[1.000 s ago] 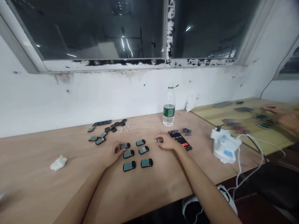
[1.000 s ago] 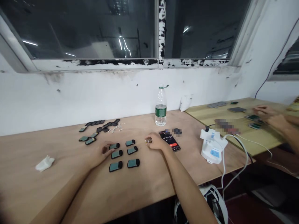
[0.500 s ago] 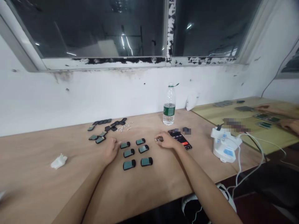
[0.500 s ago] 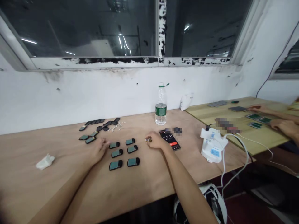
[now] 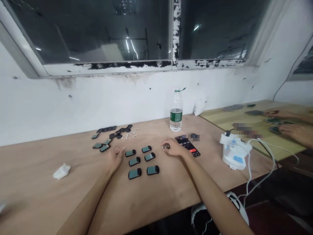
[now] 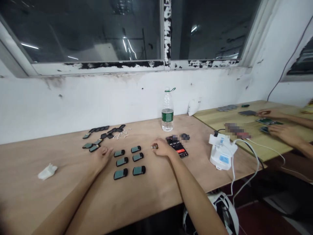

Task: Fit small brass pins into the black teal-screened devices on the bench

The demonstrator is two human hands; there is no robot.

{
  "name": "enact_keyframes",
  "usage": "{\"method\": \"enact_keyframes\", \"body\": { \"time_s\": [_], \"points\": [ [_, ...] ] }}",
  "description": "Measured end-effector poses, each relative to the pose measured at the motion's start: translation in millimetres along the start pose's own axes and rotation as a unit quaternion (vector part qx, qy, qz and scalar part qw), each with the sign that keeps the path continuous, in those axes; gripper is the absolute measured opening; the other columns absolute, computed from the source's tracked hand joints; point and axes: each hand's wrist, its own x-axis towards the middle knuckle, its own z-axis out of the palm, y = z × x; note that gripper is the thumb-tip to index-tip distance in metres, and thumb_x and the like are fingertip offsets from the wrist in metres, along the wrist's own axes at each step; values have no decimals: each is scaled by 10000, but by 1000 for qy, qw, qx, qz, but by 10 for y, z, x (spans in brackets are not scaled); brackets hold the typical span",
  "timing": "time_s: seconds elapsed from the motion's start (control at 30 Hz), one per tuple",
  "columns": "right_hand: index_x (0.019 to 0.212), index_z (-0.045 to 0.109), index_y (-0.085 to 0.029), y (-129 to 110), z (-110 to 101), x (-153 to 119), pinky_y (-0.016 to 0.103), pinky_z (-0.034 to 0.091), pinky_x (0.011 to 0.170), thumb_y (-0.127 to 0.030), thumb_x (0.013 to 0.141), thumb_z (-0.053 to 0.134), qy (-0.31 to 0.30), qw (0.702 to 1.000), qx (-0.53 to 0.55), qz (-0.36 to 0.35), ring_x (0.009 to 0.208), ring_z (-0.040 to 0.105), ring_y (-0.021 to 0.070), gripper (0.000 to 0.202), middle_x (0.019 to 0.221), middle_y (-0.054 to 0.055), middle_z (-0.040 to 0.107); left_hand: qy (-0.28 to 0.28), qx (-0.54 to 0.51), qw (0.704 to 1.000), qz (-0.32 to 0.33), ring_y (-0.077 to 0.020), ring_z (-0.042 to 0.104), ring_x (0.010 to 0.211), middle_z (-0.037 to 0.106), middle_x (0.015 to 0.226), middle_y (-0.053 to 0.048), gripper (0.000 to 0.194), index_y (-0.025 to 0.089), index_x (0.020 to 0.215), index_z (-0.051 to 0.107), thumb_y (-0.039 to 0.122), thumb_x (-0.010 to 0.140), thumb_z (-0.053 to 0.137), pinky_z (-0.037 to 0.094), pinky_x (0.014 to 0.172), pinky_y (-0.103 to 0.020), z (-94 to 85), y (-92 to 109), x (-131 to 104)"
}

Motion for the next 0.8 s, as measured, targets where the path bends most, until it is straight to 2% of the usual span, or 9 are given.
{"method": "enact_keyframes", "body": {
  "time_s": [0.13,0.27,0.37,0.5,0.63,0.73,0.8],
  "points": [
    [963,767,-163,-3,1,0,335,520,874,-130,765,742,3,1000,4,-2,901,652,214,202,991,90,719,10,-37,998,-44,-144,299,542,238,584,54,542,248,623,172,564,893,521,274,545,-296,-62,44,-19],
    [934,768,-164,-10,0,-3,337,516,866,-113,756,743,7,1000,4,-3,901,652,219,186,975,88,723,26,-61,995,-68,-139,297,552,238,599,57,549,247,648,157,546,893,548,284,552,-291,-108,84,-22],
    [948,763,-164,-22,-9,-4,339,508,872,-116,763,745,2,1000,3,-10,903,647,214,193,984,86,716,40,-66,994,-80,-145,298,551,218,593,57,497,250,648,164,510,928,481,288,552,-291,-82,71,-4],
    [954,757,-170,-51,-20,-12,335,499,870,-123,764,751,-4,1000,2,-18,904,639,210,196,966,75,702,2,-63,995,-76,-153,321,548,250,576,47,469,251,621,203,505,918,463,276,539,-295,22,-9,3],
    [979,749,-190,-81,-21,-31,346,489,906,-177,782,770,11,1000,14,-16,955,635,212,198,1032,73,693,-32,-63,994,-83,-155,345,526,262,552,43,488,249,600,222,550,904,458,283,524,-303,103,-60,-19],
    [982,744,-192,-102,-21,-35,342,487,914,-191,781,780,22,999,25,-17,968,635,207,204,1056,69,687,-34,-64,994,-80,-156,353,525,271,550,44,490,249,611,214,562,910,445,306,527,-304,91,-51,-16],
    [976,744,-188,-119,-24,-31,330,492,896,-198,781,781,27,999,30,-21,956,637,204,199,1048,69,688,-35,-72,995,-55,-161,396,552,332,569,39,478,247,631,225,553,915,460,356,554,-299,56,-32,-7]
  ]
}}
